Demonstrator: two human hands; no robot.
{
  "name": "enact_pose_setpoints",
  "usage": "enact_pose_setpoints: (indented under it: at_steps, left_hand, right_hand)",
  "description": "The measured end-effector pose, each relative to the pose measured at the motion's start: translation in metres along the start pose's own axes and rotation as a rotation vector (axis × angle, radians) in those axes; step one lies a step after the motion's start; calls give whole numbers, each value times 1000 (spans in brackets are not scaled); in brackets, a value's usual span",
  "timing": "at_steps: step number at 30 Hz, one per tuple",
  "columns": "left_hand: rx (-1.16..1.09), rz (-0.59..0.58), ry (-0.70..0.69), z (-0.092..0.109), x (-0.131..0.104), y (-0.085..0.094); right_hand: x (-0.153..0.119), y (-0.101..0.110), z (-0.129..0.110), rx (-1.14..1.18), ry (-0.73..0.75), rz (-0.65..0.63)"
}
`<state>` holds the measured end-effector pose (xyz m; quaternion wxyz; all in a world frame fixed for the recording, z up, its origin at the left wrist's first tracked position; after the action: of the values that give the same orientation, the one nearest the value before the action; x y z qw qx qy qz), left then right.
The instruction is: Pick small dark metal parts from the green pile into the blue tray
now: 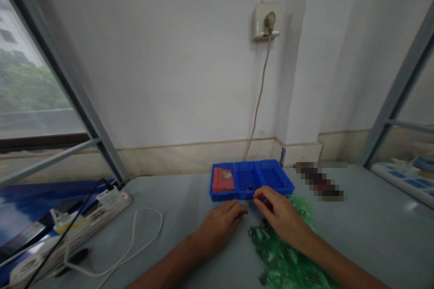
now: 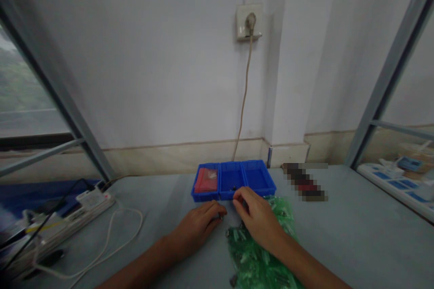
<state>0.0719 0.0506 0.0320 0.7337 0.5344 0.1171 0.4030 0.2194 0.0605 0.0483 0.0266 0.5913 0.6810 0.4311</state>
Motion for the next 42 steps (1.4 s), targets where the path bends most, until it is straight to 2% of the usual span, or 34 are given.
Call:
enact_pose_setpoints:
  at_steps: [8,15,19,23,28,42]
  left_hand:
    - [89,53,60,-9,-1,0]
    - [201,33,313,-36,-2,0]
    - [228,24,395,-42,-4,2]
    - [252,23,438,-43,-4,3]
    - [260,35,441,-44,-4,4]
    - [276,23,420,-42,-4,3]
  right_hand:
    - [0,-5,-10,36,50,-57]
    - [-3,-11,-23,81,122,-172]
    - [-6,-21,-26,28,161,-281]
    - [-11,-29,-27,-21,151,-392]
    - [-12,-31,-22,-26,112,-436]
    - [-12,-29,-25,43,160,-358]
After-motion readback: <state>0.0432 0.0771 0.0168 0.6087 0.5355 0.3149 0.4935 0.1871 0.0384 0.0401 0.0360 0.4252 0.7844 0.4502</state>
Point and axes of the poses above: each hand's wrist, its own x-axis towards the middle knuckle, its own y-axis out of the back of the hand, z = x × y, the point moved 9 cm from there along x, towards the middle knuckle, and after that the axes turned 5 degrees about y, right-handed, at the moved point
